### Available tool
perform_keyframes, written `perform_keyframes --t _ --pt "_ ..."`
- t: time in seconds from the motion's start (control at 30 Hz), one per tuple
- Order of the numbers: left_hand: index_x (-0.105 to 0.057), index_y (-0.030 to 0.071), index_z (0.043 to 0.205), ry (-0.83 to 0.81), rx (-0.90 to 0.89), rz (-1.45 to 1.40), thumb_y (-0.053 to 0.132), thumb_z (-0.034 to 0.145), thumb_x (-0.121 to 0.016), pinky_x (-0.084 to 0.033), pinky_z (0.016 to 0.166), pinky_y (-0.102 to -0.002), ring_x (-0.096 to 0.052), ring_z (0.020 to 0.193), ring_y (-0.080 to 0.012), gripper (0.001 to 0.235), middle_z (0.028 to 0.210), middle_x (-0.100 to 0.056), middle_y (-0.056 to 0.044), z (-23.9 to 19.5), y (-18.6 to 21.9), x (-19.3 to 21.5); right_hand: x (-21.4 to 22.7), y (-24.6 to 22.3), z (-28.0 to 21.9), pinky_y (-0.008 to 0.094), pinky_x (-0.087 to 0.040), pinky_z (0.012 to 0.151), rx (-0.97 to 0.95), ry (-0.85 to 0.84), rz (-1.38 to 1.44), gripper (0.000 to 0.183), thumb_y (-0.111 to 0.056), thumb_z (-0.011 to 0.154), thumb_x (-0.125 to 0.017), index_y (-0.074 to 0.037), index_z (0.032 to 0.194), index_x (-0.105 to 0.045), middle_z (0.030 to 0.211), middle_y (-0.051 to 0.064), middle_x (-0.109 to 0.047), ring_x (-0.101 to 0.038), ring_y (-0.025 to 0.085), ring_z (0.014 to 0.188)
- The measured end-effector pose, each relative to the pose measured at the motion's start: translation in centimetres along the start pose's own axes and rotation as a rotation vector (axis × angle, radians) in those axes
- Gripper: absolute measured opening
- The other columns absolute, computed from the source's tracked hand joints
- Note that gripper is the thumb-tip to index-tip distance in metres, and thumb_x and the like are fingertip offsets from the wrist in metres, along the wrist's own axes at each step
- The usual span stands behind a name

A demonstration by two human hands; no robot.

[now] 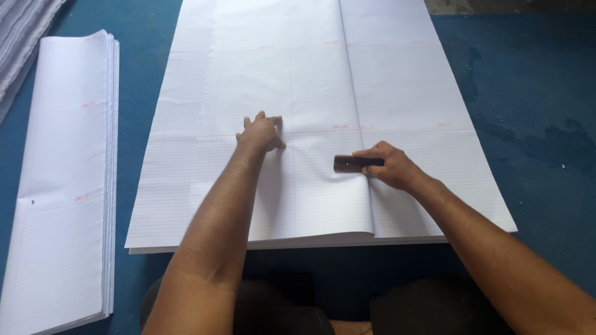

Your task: The person folds large sheets of lined paper in half and uses a wooden block to press the crease. They repeat this process for multiple sheets, stacking the folded papers to the side.

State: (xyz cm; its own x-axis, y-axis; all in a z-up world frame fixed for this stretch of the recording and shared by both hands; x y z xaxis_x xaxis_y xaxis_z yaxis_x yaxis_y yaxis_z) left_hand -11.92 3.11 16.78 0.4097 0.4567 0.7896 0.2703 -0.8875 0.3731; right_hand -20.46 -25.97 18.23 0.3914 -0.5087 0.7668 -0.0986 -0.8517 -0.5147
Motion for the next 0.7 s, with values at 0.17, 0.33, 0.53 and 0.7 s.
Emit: perform_keyframes --t 0.17,0.33,0.53,0.7 --pt "-0.045 0.035 0.151 0.019 0.034 -0.002 0.028 0.083 -0.079 -0.023 0.123 -0.063 -0.012 0.156 -0.0332 0.076 0.168 -0.022 -0.002 -0.8 -0.2 -0.3 -0.3 0.4 -1.1 0.035 -0.051 0.102 0.043 -0.039 -0.01 0.038 -0.016 0.086 -0.073 -0.026 0.122 -0.074 0.11 0.003 -0.065 -0.062 0.018 0.106" --pt "-0.046 0.032 0.15 0.066 0.026 -0.02 0.031 0.084 -0.08 -0.024 0.123 -0.06 -0.012 0.155 -0.0345 0.075 0.167 -0.024 -0.003 -1.0 -0.6 -0.6 -0.4 0.4 -2.9 0.035 -0.05 0.105 0.078 -0.097 0.006 0.038 -0.014 0.086 -0.071 -0.027 0.122 -0.074 0.113 0.002 -0.065 -0.062 0.017 0.111" --pt "-0.046 0.032 0.15 0.061 0.038 -0.031 0.032 0.083 -0.081 -0.022 0.124 -0.059 -0.01 0.156 -0.0334 0.076 0.167 -0.023 -0.002 -0.7 -0.9 -1.0 -0.3 0.1 -4.9 0.035 -0.05 0.106 0.066 -0.174 -0.026 0.039 -0.014 0.086 -0.071 -0.028 0.122 -0.074 0.115 0.002 -0.065 -0.062 0.017 0.114" --pt "-0.047 0.032 0.149 0.064 0.041 -0.013 0.033 0.084 -0.081 -0.023 0.124 -0.057 -0.011 0.156 -0.0325 0.073 0.167 -0.024 -0.001 -0.7 -0.9 -1.0 -0.6 -0.1 -6.3 0.034 -0.052 0.106 0.097 -0.194 -0.041 0.04 -0.012 0.084 -0.072 -0.027 0.121 -0.074 0.113 0.002 -0.068 -0.064 0.016 0.111"
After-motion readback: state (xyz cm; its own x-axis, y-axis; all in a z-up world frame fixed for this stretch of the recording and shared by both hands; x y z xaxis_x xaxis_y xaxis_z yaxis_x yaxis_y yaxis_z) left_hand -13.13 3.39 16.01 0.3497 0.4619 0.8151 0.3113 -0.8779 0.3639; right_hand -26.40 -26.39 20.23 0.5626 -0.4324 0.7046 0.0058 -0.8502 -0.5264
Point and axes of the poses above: each hand's wrist, its own z-axis towards the middle knuckle, its own x-axis out of the back of the hand, y = z × x, the point moved 1 cm from there along z, towards the middle knuckle
